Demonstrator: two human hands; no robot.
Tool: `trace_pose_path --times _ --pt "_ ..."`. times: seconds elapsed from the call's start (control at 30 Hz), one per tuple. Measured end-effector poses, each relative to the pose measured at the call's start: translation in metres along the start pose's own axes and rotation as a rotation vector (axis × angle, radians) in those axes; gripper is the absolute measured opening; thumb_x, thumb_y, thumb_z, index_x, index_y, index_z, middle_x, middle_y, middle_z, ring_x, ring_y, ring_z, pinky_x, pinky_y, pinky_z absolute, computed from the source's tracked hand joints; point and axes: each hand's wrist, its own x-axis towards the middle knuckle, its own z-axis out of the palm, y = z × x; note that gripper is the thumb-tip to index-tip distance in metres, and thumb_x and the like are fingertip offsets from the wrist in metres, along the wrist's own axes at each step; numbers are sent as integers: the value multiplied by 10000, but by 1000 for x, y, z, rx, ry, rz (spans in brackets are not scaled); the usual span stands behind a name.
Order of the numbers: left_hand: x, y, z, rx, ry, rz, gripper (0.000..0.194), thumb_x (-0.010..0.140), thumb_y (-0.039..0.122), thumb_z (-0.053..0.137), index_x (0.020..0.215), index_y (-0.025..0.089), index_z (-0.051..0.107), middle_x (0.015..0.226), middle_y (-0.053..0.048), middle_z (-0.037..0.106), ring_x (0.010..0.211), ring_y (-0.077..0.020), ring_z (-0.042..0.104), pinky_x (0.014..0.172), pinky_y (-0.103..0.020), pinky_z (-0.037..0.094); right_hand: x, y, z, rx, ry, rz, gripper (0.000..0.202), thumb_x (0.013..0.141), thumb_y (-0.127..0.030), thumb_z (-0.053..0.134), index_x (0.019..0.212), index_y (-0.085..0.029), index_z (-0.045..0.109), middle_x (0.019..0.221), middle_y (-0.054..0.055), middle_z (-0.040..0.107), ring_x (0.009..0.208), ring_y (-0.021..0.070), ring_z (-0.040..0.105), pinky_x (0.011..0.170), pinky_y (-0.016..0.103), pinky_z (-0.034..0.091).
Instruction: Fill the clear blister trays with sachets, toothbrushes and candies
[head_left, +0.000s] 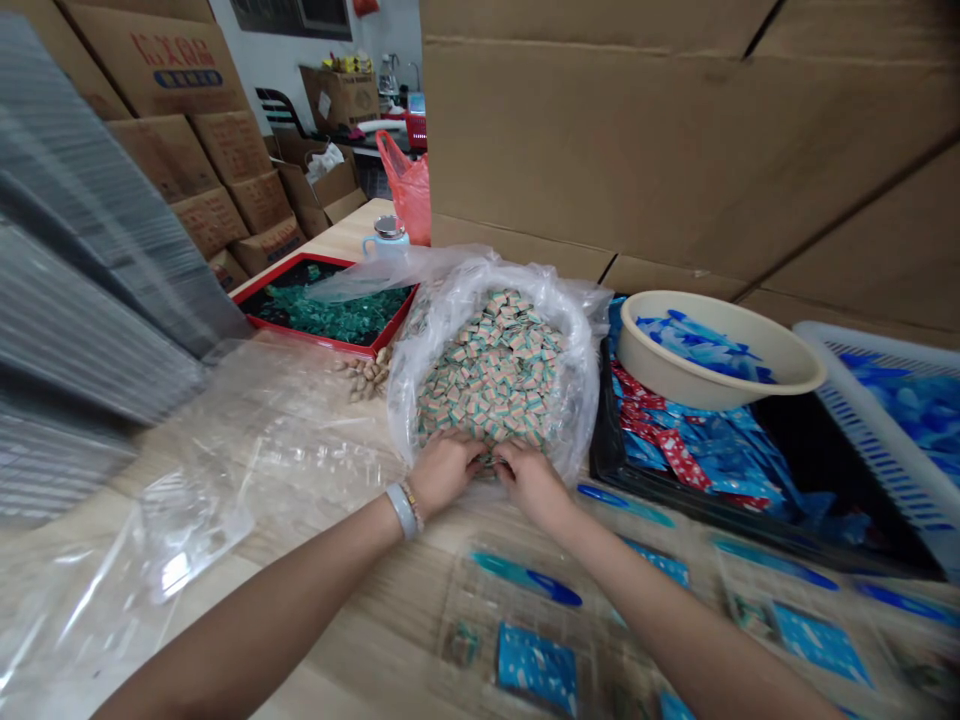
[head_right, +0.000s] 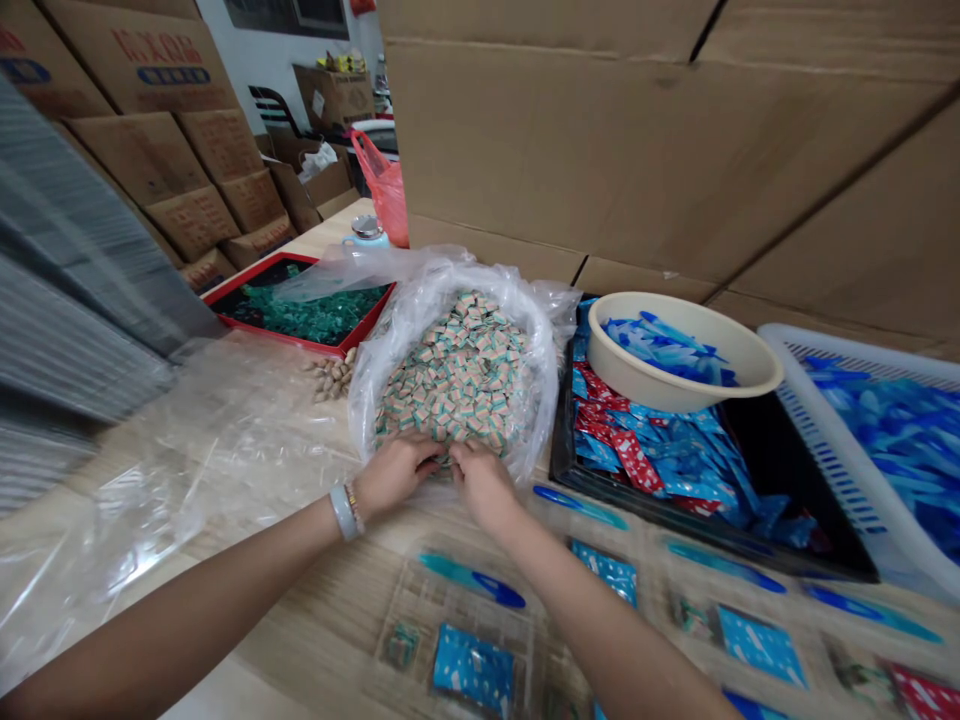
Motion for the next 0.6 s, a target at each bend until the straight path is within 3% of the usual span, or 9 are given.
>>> trace_pose_path --times 0.23,0.43,0.6 --pt "-1 1 1 22 4 13 159 798 244 468 875 193 597 847 -34 610 851 -164 518 786 -282 368 0 -1 -1 -13 -10 13 151 720 -76 478 813 -143 577 840 69 576 821 172 510 741 274 393" --pt "-3 5 0 182 22 95 260 837 219 387 1064 184 509 906 -54 604 873 -183 511 777 -313 376 -3 -5 0 -10 35 46 168 720 -71 478 849 -142 558 852 70 569 828 176 502 741 283 396" --pt "-5 6 -1 273 -14 157 231 838 207 377 992 149 539 863 -64 603 858 -200 509 762 -331 384 -4 -6 1 -38 52 34 135 731 -85 469 807 -158 554 812 60 561 791 174 499 712 285 399"
